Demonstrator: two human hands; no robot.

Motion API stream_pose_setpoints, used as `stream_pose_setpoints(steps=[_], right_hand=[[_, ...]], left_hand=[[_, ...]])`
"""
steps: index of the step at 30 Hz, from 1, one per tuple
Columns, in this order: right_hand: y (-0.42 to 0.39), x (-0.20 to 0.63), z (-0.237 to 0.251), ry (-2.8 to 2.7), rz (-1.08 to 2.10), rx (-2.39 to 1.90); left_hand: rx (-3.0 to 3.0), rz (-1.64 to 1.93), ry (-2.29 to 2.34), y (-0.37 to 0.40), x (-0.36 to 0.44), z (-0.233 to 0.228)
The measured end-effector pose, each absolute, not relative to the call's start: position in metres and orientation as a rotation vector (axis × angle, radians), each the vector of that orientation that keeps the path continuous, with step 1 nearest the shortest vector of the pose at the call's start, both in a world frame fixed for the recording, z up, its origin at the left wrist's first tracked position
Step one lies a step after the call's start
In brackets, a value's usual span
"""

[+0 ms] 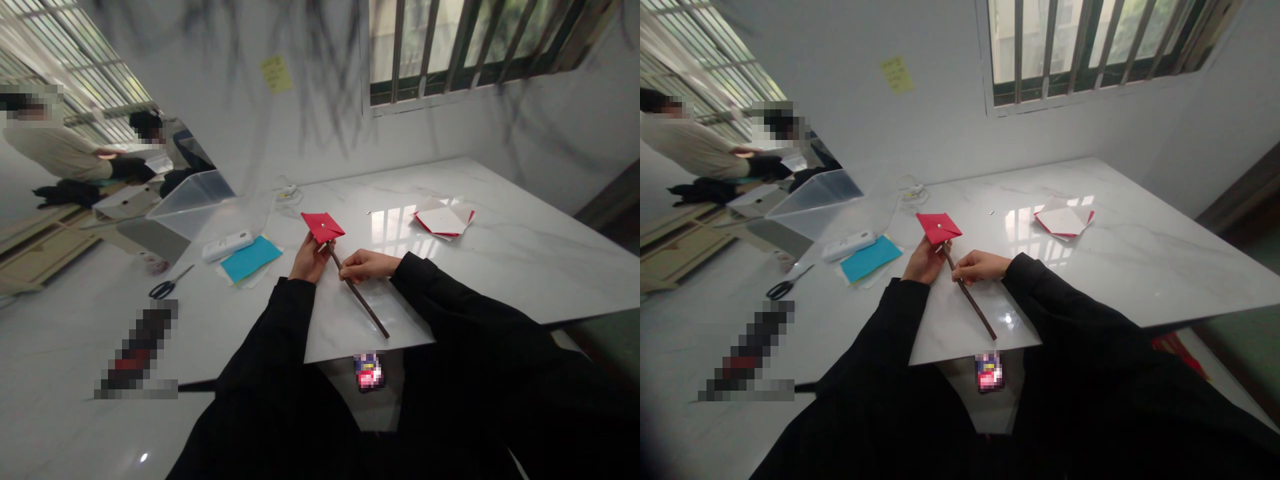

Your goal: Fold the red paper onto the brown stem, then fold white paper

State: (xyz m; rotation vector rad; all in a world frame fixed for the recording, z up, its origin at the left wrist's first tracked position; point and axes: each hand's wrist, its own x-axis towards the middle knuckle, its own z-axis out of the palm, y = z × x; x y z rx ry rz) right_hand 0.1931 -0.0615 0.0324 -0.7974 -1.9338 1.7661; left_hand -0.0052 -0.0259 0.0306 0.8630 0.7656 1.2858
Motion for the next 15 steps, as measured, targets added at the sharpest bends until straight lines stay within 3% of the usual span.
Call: stream_pose_setpoints(steps=[9, 15], right_hand=[[-0.0624, 0.1965, 0.038, -2.048, 1.771, -0.731], [-0.0548, 0.192, 0.0302, -1.501, 1.722, -0.977]], left_hand=[[0.756, 1.377, 0.788, -0.0214, -0.0069, 0.0292], [0.713, 1.334, 0.745, -0.0225, -0.0041, 0.0326]])
